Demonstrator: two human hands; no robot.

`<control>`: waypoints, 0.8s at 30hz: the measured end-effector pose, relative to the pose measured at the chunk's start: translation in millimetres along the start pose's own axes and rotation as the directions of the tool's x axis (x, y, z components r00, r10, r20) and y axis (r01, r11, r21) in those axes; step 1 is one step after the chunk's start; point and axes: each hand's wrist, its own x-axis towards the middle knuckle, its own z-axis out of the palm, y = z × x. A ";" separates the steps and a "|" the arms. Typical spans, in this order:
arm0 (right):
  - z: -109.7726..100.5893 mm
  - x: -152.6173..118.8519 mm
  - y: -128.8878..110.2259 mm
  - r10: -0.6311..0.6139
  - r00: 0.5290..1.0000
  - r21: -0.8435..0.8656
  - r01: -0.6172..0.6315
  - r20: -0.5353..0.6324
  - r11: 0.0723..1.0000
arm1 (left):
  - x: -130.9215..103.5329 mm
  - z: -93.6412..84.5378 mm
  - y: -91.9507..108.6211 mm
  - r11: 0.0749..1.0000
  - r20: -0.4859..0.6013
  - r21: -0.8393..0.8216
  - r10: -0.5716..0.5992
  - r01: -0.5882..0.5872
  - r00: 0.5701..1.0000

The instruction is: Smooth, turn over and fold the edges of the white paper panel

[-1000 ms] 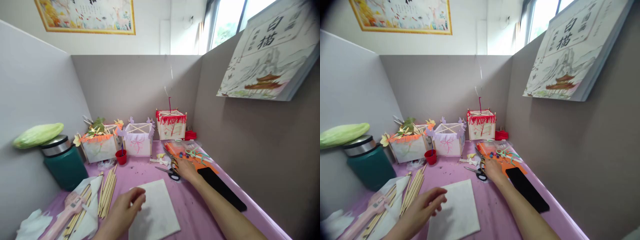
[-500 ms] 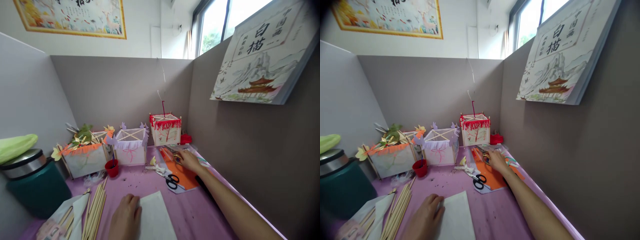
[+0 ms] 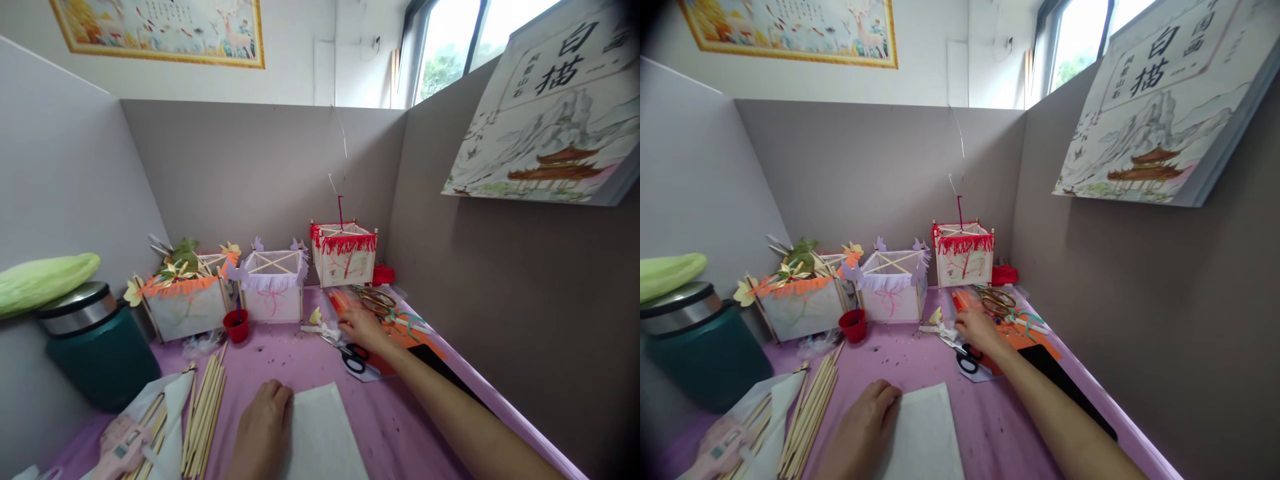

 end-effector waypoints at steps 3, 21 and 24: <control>17.0 2.9 -25.2 -0.050 0.998 0.018 0.049 0.030 0.999 | -0.7 -0.5 -0.7 0.999 -0.010 -0.020 0.029 -0.029 1.000; -9.1 -53.7 -26.2 0.051 0.976 0.010 -0.055 0.210 0.998 | -4.2 -1.0 0.7 0.998 -0.026 -0.007 0.061 -0.061 0.998; -19.5 -49.5 -22.8 -0.003 0.966 0.152 -0.037 0.257 0.988 | -4.8 -0.2 0.3 0.998 -0.030 -0.008 0.069 -0.069 0.997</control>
